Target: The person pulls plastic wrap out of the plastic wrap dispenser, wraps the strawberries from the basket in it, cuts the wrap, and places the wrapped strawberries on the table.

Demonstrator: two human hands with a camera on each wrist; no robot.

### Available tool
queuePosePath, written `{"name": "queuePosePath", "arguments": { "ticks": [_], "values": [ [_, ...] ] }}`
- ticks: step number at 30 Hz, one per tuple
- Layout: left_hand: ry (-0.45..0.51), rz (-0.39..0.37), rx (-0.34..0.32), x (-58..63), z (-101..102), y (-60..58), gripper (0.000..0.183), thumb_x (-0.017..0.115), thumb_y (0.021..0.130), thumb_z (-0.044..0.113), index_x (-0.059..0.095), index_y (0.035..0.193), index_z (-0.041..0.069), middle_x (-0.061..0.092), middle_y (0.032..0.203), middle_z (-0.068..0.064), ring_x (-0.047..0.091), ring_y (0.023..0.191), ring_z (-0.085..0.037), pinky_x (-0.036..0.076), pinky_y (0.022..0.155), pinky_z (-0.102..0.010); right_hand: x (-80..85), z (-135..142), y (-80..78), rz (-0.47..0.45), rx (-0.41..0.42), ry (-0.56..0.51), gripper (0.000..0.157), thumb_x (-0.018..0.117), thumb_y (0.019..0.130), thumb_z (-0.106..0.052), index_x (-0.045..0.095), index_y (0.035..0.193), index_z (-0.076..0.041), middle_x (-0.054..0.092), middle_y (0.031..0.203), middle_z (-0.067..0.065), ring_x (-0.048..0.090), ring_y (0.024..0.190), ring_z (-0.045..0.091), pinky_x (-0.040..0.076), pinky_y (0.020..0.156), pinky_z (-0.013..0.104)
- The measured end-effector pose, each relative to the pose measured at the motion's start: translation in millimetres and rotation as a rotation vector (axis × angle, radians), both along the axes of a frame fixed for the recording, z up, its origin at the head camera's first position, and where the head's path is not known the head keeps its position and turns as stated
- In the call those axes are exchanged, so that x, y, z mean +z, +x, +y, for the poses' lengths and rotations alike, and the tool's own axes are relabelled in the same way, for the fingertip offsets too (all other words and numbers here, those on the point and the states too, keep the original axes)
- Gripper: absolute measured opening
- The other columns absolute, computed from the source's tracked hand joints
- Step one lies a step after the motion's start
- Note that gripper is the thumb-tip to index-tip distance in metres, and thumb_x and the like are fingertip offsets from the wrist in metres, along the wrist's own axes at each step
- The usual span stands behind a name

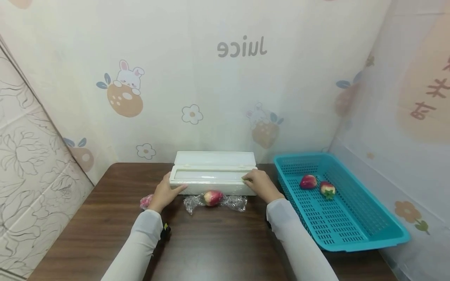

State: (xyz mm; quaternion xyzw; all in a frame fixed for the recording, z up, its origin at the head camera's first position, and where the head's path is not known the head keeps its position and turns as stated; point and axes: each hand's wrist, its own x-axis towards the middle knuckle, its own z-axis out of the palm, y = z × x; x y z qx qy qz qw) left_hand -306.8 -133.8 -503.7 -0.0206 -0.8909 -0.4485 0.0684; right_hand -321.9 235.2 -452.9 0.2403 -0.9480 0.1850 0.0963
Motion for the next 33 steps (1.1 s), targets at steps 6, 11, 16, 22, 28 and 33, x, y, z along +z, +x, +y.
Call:
{"name": "queuePosePath", "arguments": {
  "ticks": [6,11,16,22,28,33],
  "values": [
    [-0.008,-0.016,0.014,1.4,-0.9,0.3,0.096,0.079,0.087,0.041,0.027,0.154,-0.003,0.038,0.151,-0.027,0.039,0.137,-0.044,0.031,0.112,-0.055,4.3,-6.3,-1.9,0.023,0.043,0.025,0.016,0.073,0.091,-0.005,0.078,0.107,-0.004,0.074,0.101,0.009,0.068,0.097,0.027,0.056,0.082,0.043],
    [0.000,-0.021,0.016,1.5,-2.1,0.3,0.094,0.079,0.087,0.040,0.028,0.154,-0.001,0.039,0.151,-0.027,0.040,0.136,-0.043,0.032,0.112,-0.056,4.9,-9.7,-2.8,0.007,0.061,0.024,0.015,0.071,0.093,-0.006,0.079,0.106,-0.004,0.074,0.099,0.008,0.068,0.095,0.026,0.056,0.081,0.042],
    [0.001,-0.018,0.002,1.6,-2.0,-1.0,0.095,0.079,0.087,0.038,0.026,0.154,-0.002,0.039,0.151,-0.027,0.040,0.137,-0.043,0.032,0.112,-0.056,6.6,-13.2,-2.3,-0.084,0.027,0.024,0.019,0.073,0.093,-0.016,0.078,0.108,-0.006,0.074,0.099,0.005,0.065,0.090,0.020,0.056,0.077,0.040],
    [-0.002,-0.026,0.000,2.0,-3.4,-0.3,0.095,0.079,0.087,0.038,0.026,0.154,-0.003,0.038,0.151,-0.028,0.040,0.136,-0.044,0.032,0.111,-0.057,3.8,-10.4,-1.5,-0.078,0.032,-0.035,0.017,0.077,0.089,-0.013,0.078,0.105,-0.007,0.069,0.094,0.002,0.061,0.083,0.015,0.055,0.072,0.035],
    [-0.003,-0.023,-0.016,0.9,-3.2,0.0,0.094,0.079,0.088,0.037,0.025,0.154,-0.003,0.038,0.151,-0.028,0.040,0.137,-0.044,0.032,0.112,-0.056,1.9,-5.9,-2.0,-0.049,0.106,-0.041,0.019,0.076,0.089,-0.004,0.076,0.107,-0.007,0.070,0.097,0.003,0.063,0.087,0.017,0.056,0.075,0.036],
    [0.001,0.007,-0.021,0.8,-3.3,0.4,0.091,0.079,0.088,0.035,0.028,0.153,-0.003,0.040,0.150,-0.027,0.041,0.136,-0.043,0.032,0.111,-0.056,-1.8,-5.9,-5.1,0.020,0.164,-0.012,0.025,0.075,0.087,0.001,0.076,0.112,-0.005,0.073,0.104,0.008,0.068,0.095,0.024,0.057,0.081,0.042]
  ]
}}
